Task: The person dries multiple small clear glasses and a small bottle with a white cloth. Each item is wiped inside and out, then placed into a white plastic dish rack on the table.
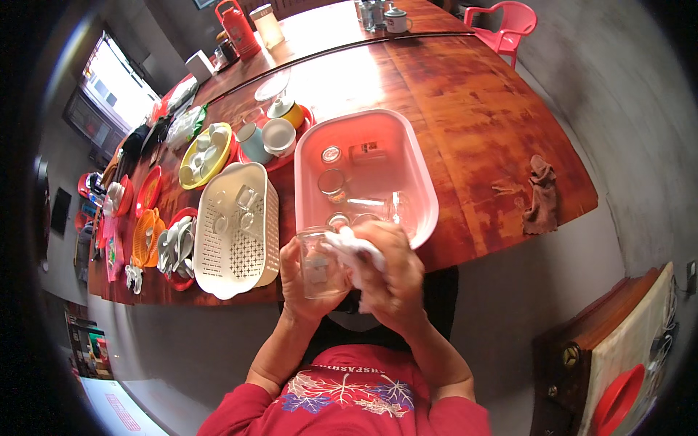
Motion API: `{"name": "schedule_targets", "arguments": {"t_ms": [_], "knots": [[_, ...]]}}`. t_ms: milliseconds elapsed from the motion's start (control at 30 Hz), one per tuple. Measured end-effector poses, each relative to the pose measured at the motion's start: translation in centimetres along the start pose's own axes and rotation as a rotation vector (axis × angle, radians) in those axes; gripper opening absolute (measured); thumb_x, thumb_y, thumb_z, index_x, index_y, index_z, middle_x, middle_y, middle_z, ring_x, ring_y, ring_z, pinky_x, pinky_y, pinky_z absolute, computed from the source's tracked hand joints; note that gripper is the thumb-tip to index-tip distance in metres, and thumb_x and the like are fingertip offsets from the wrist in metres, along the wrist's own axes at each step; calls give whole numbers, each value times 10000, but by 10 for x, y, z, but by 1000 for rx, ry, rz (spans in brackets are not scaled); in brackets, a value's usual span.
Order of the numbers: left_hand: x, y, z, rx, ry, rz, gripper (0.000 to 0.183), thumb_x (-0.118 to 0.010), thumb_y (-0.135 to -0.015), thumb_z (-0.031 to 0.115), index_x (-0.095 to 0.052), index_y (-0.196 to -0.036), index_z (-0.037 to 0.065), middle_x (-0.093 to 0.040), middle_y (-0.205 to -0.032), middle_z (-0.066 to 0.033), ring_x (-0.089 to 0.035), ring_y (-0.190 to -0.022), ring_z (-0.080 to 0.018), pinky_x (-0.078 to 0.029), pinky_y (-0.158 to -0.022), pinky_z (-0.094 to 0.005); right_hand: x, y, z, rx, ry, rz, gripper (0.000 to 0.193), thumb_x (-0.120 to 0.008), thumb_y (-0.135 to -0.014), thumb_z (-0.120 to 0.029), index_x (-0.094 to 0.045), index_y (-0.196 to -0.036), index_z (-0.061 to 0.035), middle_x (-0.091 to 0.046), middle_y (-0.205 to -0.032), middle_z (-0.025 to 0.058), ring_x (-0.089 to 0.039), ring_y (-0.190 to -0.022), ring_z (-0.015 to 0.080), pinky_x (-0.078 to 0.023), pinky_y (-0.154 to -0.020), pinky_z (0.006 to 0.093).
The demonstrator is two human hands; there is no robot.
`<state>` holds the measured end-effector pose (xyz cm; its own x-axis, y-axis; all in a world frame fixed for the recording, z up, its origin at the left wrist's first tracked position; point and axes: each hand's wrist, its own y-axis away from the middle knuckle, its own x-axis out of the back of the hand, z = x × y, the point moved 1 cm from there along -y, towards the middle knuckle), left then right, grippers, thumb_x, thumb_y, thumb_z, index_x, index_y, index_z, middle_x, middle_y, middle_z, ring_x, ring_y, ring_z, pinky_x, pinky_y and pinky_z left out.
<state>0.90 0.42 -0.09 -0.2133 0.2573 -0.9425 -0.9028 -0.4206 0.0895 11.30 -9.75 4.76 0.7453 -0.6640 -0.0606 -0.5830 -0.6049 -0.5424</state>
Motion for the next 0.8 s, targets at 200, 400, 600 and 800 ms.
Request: {"name": "schedule_targets", "arguments": {"t_ms": [200, 400, 600, 800], "knots": [[-20, 2, -5, -173, -66, 56, 631, -631, -815, 470, -473, -1272, 65, -563, -1179, -115, -512, -1131, -262, -387, -1008, -409, -22, 6, 17, -100, 140, -26, 256, -573, -857, -18, -558, -1111, 11, -606, -959, 172, -605, -845, 295, -488, -771, 365], [-11, -1, 0, -148, -41, -24, 648, -557, -849, 551, -502, -1241, 39, -566, -1033, -118, -507, -1040, -301, -429, -917, -436, -8, 41, 13, -577, -178, -109, 153, -555, -901, -58, -566, -1042, -1, -599, -846, 90, -571, -670, 105, -470, -589, 257], [-16, -1, 2, -136, 6, -24, 642, -496, -871, 590, -520, -1204, 42, -570, -980, -105, -536, -940, -267, -469, -833, -417, 7, 31, -13, -205, 43, 76, 313, -640, -821, -5, -486, -1093, -21, -617, -937, 91, -602, -742, 133, -502, -668, 253], [-29, -7, -6, -276, -21, 156, 680, -466, -838, 657, -485, -1239, 108, -546, -999, -58, -527, -928, -164, -480, -830, -330, -14, 53, -10, -167, 34, 113, 328, -660, -794, 18, -498, -1077, -9, -598, -952, 124, -603, -867, 185, -497, -770, 301]]}}
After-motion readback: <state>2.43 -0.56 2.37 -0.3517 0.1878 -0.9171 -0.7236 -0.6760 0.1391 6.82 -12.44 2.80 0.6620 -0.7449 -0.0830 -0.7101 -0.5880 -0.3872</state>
